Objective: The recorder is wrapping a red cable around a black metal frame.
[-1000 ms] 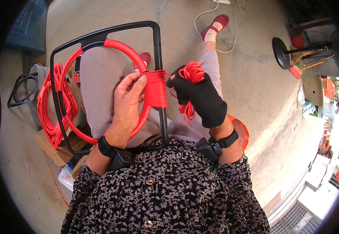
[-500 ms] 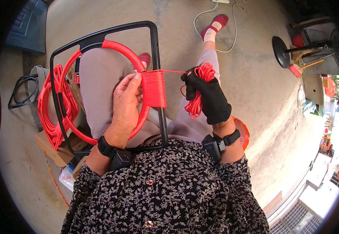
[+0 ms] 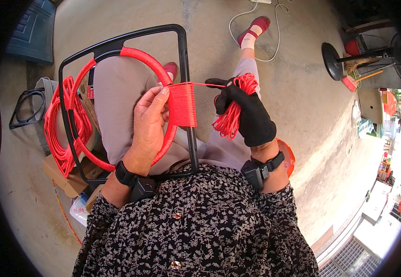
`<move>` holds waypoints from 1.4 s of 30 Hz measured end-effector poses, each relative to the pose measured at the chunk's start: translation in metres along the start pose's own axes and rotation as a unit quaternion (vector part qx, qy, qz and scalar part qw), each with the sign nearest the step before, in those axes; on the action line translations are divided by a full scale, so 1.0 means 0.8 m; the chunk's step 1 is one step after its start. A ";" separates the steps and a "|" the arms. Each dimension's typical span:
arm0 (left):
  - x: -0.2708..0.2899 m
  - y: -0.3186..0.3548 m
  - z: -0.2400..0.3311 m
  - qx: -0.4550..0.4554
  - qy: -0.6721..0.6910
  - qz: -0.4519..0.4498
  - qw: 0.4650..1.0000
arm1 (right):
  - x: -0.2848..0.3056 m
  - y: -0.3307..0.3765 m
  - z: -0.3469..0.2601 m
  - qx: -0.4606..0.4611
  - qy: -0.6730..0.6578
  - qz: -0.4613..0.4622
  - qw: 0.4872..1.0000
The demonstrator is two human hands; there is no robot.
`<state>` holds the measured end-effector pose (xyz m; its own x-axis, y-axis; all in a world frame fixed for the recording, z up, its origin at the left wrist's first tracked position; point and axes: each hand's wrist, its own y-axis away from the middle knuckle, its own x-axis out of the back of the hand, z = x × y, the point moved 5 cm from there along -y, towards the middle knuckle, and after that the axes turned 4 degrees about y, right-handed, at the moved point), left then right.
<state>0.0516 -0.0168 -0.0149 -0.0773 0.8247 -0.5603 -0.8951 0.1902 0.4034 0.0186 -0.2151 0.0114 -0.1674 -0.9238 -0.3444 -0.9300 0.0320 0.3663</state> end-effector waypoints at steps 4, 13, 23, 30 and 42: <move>0.000 0.000 -0.001 0.002 -0.002 -0.003 1.000 | -0.012 0.002 -0.006 0.027 -0.063 -0.015 0.998; 0.000 -0.001 -0.003 0.005 -0.006 0.004 1.000 | -0.025 -0.002 -0.004 0.014 -0.116 -0.094 0.989; -0.003 0.000 -0.001 0.004 0.008 -0.001 1.000 | -0.015 -0.007 0.011 0.029 -0.175 -0.068 0.982; -0.003 0.001 -0.001 0.000 0.008 -0.002 1.000 | -0.014 -0.011 0.014 0.027 -0.175 -0.066 0.982; -0.001 -0.001 -0.001 0.000 0.007 -0.010 1.000 | -0.014 -0.012 0.015 0.013 -0.177 -0.029 0.984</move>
<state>0.0519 -0.0176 -0.0152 -0.0661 0.8132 -0.5782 -0.8968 0.2057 0.3918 0.0253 -0.2003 0.0013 -0.2141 -0.7336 -0.6450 -0.9482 -0.0026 0.3177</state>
